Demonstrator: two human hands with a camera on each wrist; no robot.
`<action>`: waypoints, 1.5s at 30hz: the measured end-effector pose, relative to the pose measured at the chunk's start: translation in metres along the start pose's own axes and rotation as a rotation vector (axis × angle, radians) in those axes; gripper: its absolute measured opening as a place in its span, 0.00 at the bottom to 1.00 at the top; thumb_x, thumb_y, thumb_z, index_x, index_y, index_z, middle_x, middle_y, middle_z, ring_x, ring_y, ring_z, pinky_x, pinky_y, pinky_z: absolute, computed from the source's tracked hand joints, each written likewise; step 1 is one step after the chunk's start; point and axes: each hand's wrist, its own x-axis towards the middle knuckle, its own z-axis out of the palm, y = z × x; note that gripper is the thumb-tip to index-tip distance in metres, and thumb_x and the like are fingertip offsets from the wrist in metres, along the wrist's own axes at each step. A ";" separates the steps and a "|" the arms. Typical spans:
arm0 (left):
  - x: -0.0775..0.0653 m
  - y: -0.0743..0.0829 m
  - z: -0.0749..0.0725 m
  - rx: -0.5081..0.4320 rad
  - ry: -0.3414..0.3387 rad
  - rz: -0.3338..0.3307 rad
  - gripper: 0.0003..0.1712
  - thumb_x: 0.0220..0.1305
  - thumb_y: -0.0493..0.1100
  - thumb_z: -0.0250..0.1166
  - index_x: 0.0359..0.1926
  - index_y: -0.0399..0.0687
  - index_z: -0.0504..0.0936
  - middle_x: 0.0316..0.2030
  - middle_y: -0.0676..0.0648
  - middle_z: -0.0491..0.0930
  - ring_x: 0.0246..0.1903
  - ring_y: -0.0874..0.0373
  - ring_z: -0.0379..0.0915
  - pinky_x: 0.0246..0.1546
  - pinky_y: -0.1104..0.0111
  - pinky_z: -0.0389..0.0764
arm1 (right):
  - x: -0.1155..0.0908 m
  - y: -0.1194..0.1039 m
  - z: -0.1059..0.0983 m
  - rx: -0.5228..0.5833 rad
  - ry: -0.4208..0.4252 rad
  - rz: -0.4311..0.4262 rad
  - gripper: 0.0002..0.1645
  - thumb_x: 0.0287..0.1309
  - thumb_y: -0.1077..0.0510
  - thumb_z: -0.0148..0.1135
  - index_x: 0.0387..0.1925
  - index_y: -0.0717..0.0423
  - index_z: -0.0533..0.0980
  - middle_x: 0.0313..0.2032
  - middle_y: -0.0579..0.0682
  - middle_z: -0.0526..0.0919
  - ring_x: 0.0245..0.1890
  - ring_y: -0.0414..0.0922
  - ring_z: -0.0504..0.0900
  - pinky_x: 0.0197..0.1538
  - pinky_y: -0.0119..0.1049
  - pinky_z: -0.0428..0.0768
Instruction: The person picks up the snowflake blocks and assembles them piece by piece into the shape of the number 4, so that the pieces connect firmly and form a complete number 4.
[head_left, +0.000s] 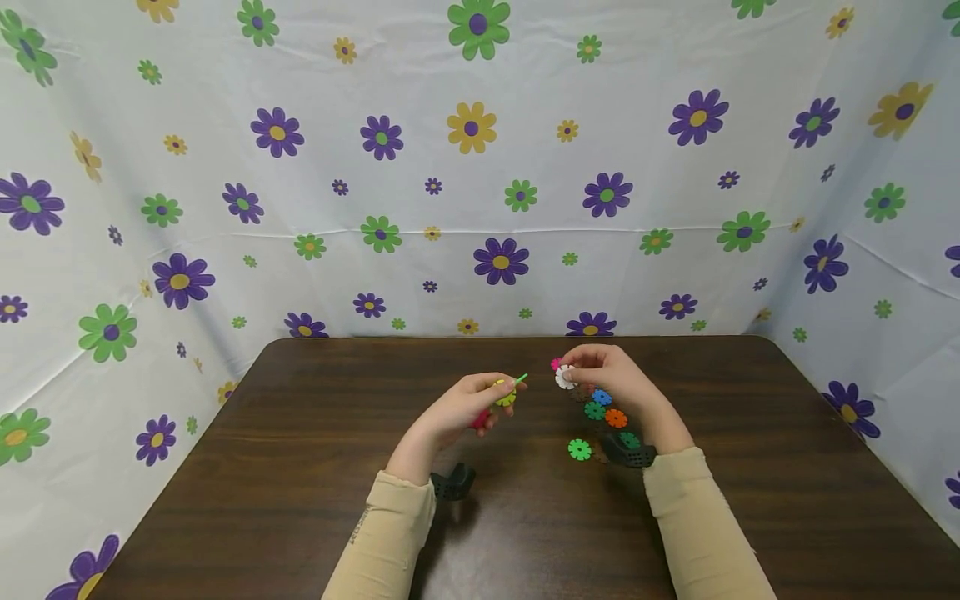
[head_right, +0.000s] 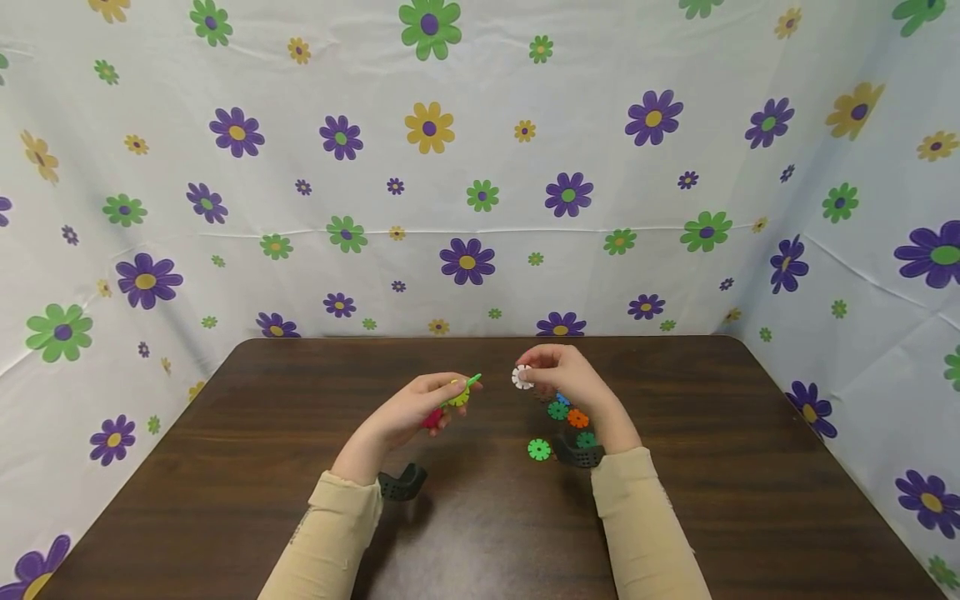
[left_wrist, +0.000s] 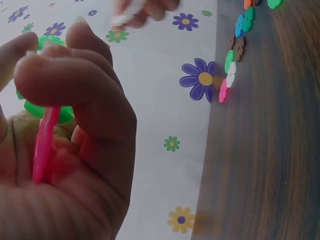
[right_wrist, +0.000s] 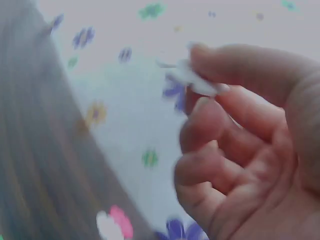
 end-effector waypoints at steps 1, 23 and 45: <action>0.000 0.000 0.000 0.003 0.002 -0.001 0.23 0.72 0.52 0.56 0.55 0.39 0.78 0.31 0.44 0.74 0.17 0.60 0.62 0.17 0.71 0.68 | 0.000 -0.005 0.003 0.042 0.031 0.002 0.16 0.59 0.60 0.66 0.43 0.69 0.78 0.32 0.54 0.82 0.27 0.50 0.76 0.31 0.37 0.80; -0.002 0.005 0.000 0.029 0.018 0.020 0.21 0.73 0.52 0.54 0.49 0.38 0.78 0.29 0.45 0.75 0.17 0.59 0.61 0.17 0.70 0.66 | 0.001 -0.035 0.040 0.127 0.104 0.064 0.15 0.62 0.56 0.65 0.37 0.68 0.80 0.27 0.53 0.81 0.20 0.41 0.74 0.26 0.31 0.78; -0.001 0.003 -0.003 0.027 0.018 0.023 0.20 0.72 0.52 0.55 0.49 0.39 0.80 0.28 0.45 0.75 0.16 0.60 0.60 0.16 0.71 0.63 | -0.002 -0.040 0.041 -0.016 0.073 0.041 0.14 0.61 0.56 0.65 0.32 0.66 0.79 0.21 0.49 0.75 0.20 0.43 0.73 0.24 0.32 0.75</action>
